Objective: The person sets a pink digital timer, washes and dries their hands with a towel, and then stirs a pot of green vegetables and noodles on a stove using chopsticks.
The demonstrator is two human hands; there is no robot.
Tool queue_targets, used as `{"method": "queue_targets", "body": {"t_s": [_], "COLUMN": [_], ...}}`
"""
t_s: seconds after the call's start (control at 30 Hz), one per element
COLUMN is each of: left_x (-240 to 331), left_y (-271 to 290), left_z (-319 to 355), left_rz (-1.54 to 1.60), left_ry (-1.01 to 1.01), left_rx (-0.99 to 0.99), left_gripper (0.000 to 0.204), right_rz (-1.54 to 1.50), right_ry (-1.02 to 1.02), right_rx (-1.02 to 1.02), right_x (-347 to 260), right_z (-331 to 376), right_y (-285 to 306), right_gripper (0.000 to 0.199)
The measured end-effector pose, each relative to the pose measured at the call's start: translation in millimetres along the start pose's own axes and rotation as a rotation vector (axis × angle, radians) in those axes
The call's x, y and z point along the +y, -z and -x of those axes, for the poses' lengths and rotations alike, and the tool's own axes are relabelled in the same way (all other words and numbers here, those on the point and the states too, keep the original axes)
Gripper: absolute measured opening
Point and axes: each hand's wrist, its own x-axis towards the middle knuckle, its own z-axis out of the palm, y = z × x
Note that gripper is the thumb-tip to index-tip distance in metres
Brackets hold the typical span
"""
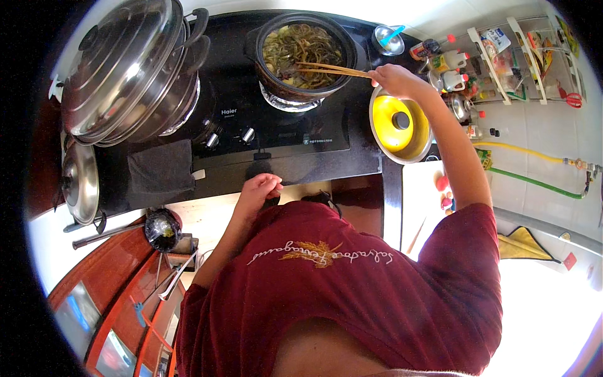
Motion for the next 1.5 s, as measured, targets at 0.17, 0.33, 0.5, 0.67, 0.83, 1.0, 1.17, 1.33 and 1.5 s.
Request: {"method": "queue_targets", "body": {"t_s": [0.17,0.33,0.5,0.67,0.83,1.0,1.17,1.33,1.5], "left_x": [3.6,-1.9,-3.0,-0.6,0.7,0.8,-0.9,9.9,9.6], "left_y": [-0.7,2.2,1.7,0.5,-1.2,-3.7,-3.7,-8.8,-16.6], "left_z": [2.8,3.8,2.1,2.1,1.8,0.3,-6.1,-7.5,-15.1], "left_rz": [-0.036,-0.051,-0.066,-0.044,-0.106,-0.108,-0.11,-0.197,-0.235], "left_ry": [-0.021,-0.004,-0.007,-0.01,-0.002,0.008,0.005,0.005,0.003], "left_rx": [0.004,0.028,0.004,0.012,-0.01,-0.034,-0.077,-0.146,-0.21], "left_gripper": [0.021,0.021,0.021,0.021,0.023,0.023,0.021,0.021,0.019], "right_rz": [-0.171,-0.548,-0.384,-0.566,-0.127,-0.313,-0.005,-0.86,-0.885], "right_ry": [0.075,-0.2,-0.215,-0.388,-0.055,-0.19,-0.005,-0.474,-0.421], "right_rx": [0.127,-0.072,-0.166,-0.14,0.036,0.058,0.166,0.241,0.383], "right_x": [13.1,-23.4,-37.4,-33.7,-12.5,-19.6,-9.5,-47.7,-51.7], "right_z": [10.0,19.5,2.1,16.3,6.2,25.8,37.1,68.3,85.3], "right_y": [4.2,33.9,30.5,47.4,11.4,23.3,-7.8,10.8,-11.8], "right_gripper": [0.028,0.03,0.027,0.03,0.027,0.028,0.034,0.036,0.032]}}
